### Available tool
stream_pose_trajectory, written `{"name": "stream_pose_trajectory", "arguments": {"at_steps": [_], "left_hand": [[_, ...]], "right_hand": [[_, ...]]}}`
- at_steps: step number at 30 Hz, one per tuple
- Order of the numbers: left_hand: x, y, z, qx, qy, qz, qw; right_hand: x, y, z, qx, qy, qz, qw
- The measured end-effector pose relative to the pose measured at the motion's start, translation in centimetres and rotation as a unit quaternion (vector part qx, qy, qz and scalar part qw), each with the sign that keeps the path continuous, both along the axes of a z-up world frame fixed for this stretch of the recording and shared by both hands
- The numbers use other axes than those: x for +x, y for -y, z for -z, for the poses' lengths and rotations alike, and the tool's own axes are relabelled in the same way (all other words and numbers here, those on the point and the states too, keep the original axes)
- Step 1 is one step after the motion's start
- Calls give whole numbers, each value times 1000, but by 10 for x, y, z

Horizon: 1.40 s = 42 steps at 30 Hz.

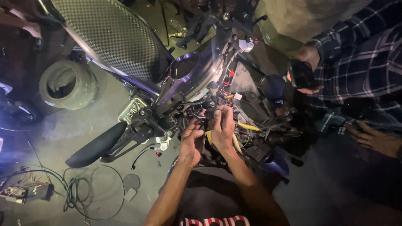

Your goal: Repairing the electrical wiring harness on the front of a motorcycle

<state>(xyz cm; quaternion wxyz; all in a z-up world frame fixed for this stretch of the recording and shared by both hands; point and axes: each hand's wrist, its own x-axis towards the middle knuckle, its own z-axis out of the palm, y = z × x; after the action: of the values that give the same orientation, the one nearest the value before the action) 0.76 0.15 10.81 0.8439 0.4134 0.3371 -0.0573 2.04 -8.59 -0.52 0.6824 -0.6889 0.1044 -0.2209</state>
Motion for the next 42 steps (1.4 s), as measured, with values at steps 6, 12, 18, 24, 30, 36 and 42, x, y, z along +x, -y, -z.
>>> {"name": "stream_pose_trajectory", "arguments": {"at_steps": [6, 12, 18, 24, 30, 36, 42], "left_hand": [[-1, 18, -47, 88, 21, -18, 996], [-6, -1, 50, 178, 16, 25, 984], [-6, -3, 40, 166, 56, 2, 985], [-10, -3, 41, 96, 92, 57, 989], [-15, -5, 76, 102, 79, 20, 991], [-13, 0, 61, 124, 86, 19, 988], [-20, -1, 100, 193, 95, -29, 976]], "right_hand": [[-29, -2, -89, -98, 146, -10, 984], [-44, 16, -39, -178, 214, -14, 960], [-55, 13, -32, -211, 211, 2, 954], [-114, 44, -84, -250, 197, -190, 929], [-157, 62, -31, -131, -72, -58, 987], [-220, 176, -50, -147, -171, 89, 970], [-300, 288, -25, -322, -207, -95, 919]]}}
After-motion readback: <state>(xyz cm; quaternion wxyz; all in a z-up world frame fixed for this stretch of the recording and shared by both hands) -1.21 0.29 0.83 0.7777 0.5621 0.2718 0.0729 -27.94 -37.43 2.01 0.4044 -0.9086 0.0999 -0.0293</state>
